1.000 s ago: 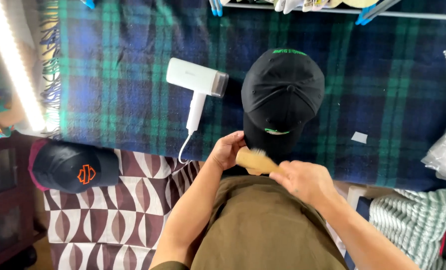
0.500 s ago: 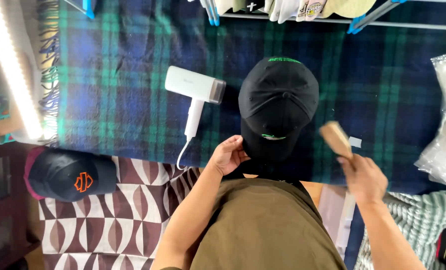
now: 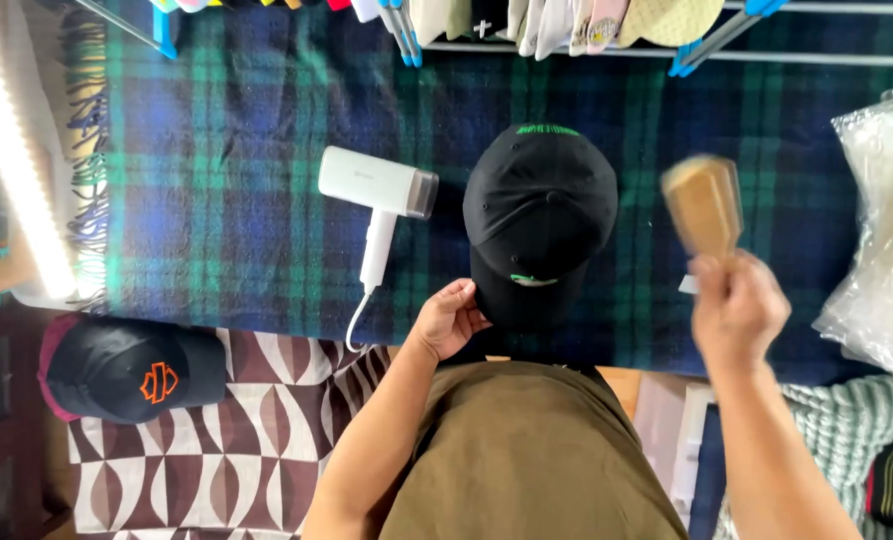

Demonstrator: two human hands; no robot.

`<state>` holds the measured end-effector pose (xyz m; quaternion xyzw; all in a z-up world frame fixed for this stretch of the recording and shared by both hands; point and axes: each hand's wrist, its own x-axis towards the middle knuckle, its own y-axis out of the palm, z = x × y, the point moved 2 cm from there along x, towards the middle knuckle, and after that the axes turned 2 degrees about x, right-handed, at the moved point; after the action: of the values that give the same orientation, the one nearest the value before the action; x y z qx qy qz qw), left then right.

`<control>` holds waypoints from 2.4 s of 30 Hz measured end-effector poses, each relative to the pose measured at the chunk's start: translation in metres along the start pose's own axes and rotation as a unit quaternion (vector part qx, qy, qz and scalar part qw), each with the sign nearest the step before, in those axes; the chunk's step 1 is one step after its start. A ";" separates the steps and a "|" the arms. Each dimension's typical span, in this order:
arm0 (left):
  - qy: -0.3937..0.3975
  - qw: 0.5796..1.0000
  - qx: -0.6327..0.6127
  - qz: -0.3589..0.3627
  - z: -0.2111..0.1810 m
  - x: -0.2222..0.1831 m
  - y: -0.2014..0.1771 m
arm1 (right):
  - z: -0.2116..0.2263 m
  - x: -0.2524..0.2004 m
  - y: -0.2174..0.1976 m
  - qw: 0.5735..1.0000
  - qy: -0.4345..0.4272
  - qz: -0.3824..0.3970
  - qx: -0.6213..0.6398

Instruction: Cleaning a black baseball cap using a wooden brush and a handheld steamer

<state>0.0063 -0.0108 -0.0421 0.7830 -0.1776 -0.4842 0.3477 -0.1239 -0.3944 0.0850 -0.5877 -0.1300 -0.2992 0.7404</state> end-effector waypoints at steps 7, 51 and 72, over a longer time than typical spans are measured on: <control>0.006 1.000 0.007 -0.009 0.003 0.012 -0.009 | 0.112 0.027 0.012 0.973 -0.158 0.132 0.099; 0.291 0.816 0.489 -0.106 -0.125 -0.023 0.165 | 0.106 0.240 0.012 0.903 0.139 0.406 -0.006; 0.293 0.848 0.425 -0.120 -0.117 0.016 0.134 | 0.121 0.140 0.085 0.683 0.590 0.209 0.378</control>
<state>0.1249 -0.0698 0.0777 0.9750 -0.1608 -0.1469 -0.0442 0.0560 -0.3092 0.1271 0.0276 0.3579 -0.3466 0.8666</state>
